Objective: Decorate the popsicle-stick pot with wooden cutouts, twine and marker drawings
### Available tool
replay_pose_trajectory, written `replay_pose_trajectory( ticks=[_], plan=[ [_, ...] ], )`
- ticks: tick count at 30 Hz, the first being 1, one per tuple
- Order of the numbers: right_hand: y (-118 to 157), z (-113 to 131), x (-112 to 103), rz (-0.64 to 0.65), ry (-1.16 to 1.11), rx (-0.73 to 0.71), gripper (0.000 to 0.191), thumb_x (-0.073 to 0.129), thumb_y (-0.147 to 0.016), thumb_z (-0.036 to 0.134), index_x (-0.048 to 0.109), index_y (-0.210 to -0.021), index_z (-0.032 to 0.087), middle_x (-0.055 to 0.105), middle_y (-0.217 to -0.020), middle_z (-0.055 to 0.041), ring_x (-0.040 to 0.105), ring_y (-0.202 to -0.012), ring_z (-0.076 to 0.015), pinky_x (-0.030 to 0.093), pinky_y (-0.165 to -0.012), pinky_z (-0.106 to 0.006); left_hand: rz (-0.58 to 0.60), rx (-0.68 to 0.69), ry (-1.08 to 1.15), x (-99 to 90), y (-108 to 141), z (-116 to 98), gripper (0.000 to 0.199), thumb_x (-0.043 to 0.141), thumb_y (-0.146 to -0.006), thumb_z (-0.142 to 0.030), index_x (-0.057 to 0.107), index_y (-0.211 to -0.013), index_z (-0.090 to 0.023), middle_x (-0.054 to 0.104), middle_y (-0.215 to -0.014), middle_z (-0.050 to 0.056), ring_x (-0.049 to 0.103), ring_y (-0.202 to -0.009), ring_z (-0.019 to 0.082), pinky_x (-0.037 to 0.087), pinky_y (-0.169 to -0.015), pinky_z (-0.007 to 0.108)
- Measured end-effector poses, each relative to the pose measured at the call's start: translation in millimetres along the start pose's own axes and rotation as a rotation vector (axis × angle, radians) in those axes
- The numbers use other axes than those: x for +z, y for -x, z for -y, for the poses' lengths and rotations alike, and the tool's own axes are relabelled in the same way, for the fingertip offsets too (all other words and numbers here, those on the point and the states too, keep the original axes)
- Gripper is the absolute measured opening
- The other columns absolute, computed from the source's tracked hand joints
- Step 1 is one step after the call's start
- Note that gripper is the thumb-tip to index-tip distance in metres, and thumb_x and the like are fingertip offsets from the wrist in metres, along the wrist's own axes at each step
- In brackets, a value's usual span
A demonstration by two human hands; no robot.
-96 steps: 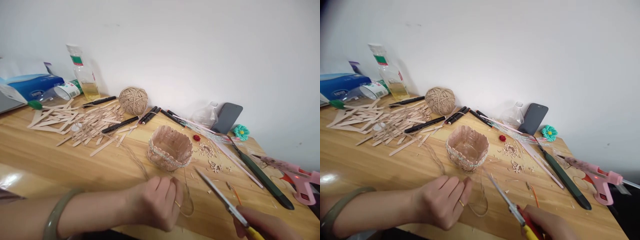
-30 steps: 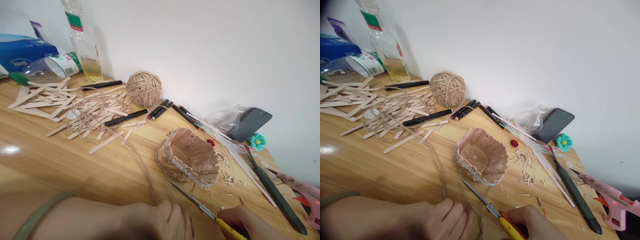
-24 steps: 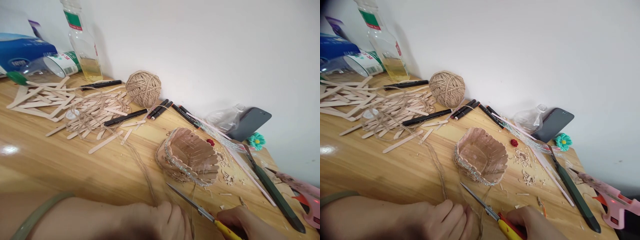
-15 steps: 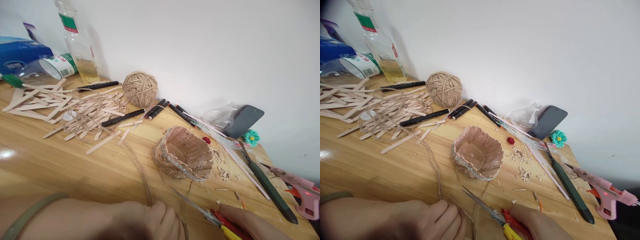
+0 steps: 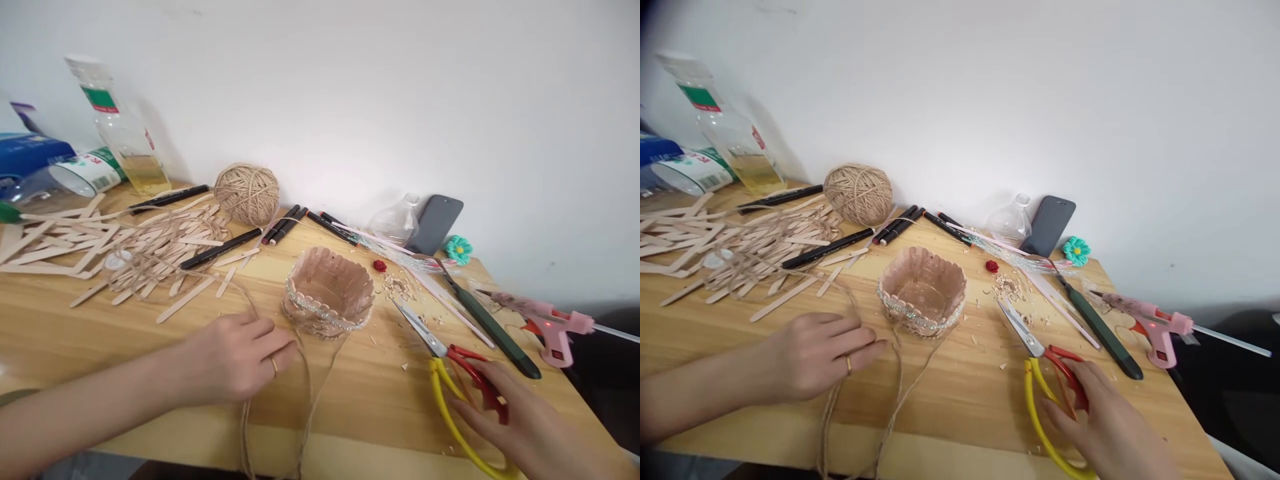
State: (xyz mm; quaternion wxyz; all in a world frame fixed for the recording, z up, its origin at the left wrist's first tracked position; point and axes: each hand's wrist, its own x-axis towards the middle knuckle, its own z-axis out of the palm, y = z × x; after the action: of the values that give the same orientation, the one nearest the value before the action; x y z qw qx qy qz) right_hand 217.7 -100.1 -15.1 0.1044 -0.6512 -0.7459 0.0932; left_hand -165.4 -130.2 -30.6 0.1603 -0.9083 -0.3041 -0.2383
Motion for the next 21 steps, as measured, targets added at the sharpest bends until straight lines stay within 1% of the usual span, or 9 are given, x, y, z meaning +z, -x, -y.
replay_pose_trajectory(
  ticks=[2, 5, 9, 11, 13, 15, 17, 19, 21],
  plan=[
    [-3, 0, 5, 0.060, 0.035, 0.019, 0.049, 0.060, -0.068, 0.055, 0.066, -0.100, 0.018, 0.072, -0.088, -0.0102, 0.067, -0.064, -0.0244, 0.055, -0.054, -0.034, -0.086, 0.054, -0.036, 3.5, -3, 7, 0.022, 0.042, -0.088, -0.009, 0.062, -0.095, -0.015, 0.069, -0.081, 0.003, 0.059, -0.068, 0.014, 0.045, -0.054, 0.026],
    [-6, -2, 12, 0.052, 0.026, 0.026, 0.051, 0.058, -0.070, 0.054, 0.064, -0.106, 0.018, 0.070, -0.101, -0.0117, 0.068, -0.081, -0.0281, 0.056, -0.067, -0.038, -0.225, 0.057, -0.058, 0.5, -15, 17, 0.019, 0.050, -0.086, -0.012, 0.060, -0.101, -0.017, 0.070, -0.097, 0.003, 0.060, -0.095, 0.017, 0.050, -0.081, 0.029],
    [-1, 4, 14, -0.029, 0.017, -0.029, 0.043, 0.059, -0.073, 0.044, 0.061, -0.110, 0.020, 0.069, -0.109, -0.0104, 0.065, -0.096, -0.0296, 0.053, -0.080, -0.042, 0.035, -0.044, 0.022, -5.5, -39, 30, 0.033, 0.056, -0.084, -0.019, 0.055, -0.117, -0.015, 0.063, -0.118, 0.011, 0.045, -0.124, 0.026, 0.030, -0.108, 0.049],
    [5, 9, 11, -0.067, 0.024, -0.092, 0.037, 0.057, -0.075, 0.042, 0.062, -0.105, 0.021, 0.068, -0.110, -0.0104, 0.062, -0.101, -0.0304, 0.051, -0.084, -0.044, 0.143, -0.059, 0.105, -3.3, -47, 36, 0.024, 0.049, -0.086, -0.016, 0.060, -0.107, -0.017, 0.068, -0.107, 0.009, 0.053, -0.116, 0.025, 0.018, -0.111, 0.055],
    [10, 7, 6, -0.113, -0.002, -0.077, 0.031, 0.054, -0.079, 0.047, 0.063, -0.096, 0.023, 0.069, -0.103, -0.0090, 0.063, -0.097, -0.0295, 0.051, -0.078, -0.043, 0.171, -0.103, 0.215, -0.1, -53, 42, 0.020, 0.045, -0.085, -0.016, 0.064, -0.089, -0.021, 0.072, -0.087, 0.003, 0.064, -0.092, 0.021, 0.015, -0.111, 0.054],
    [12, -5, -3, -0.228, -0.047, 0.065, 0.034, 0.049, -0.080, 0.055, 0.061, -0.084, 0.023, 0.068, -0.090, -0.0075, 0.065, -0.084, -0.0277, 0.051, -0.068, -0.040, 0.187, -0.274, 0.328, -0.2, -60, 44, 0.014, 0.051, -0.081, -0.024, 0.065, -0.084, -0.023, 0.072, -0.082, 0.001, 0.066, -0.081, 0.022, 0.025, -0.108, 0.052],
    [7, -32, -15, -0.449, -0.079, 0.299, 0.040, 0.048, -0.076, 0.061, 0.056, -0.076, 0.022, 0.065, -0.080, -0.0075, 0.063, -0.072, -0.0263, 0.049, -0.064, -0.039, 0.191, -0.597, 0.448, -5.5, -70, 41, 0.022, 0.059, -0.075, -0.035, 0.066, -0.093, -0.023, 0.072, -0.095, 0.005, 0.065, -0.089, 0.027, 0.040, -0.098, 0.050],
    [-6, -66, -27, -0.675, -0.104, 0.544, 0.048, 0.053, -0.069, 0.064, 0.056, -0.087, 0.018, 0.063, -0.087, -0.0113, 0.062, -0.074, -0.0274, 0.049, -0.065, -0.040, 0.174, -0.902, 0.638, -12.8, -82, 33, 0.040, 0.064, -0.070, -0.041, 0.062, -0.106, -0.023, 0.071, -0.104, 0.006, 0.065, -0.094, 0.029, 0.050, -0.087, 0.046],
    [-23, -99, -36, -0.706, -0.103, 0.579, 0.063, 0.059, -0.061, 0.062, 0.055, -0.097, 0.010, 0.061, -0.097, -0.0211, 0.060, -0.089, -0.0348, 0.048, -0.071, -0.046, 0.113, -1.026, 0.845, -17.7, -95, 25, 0.048, 0.069, -0.064, -0.040, 0.059, -0.107, -0.022, 0.071, -0.103, 0.005, 0.066, -0.094, 0.029, 0.053, -0.084, 0.042]
  ],
)
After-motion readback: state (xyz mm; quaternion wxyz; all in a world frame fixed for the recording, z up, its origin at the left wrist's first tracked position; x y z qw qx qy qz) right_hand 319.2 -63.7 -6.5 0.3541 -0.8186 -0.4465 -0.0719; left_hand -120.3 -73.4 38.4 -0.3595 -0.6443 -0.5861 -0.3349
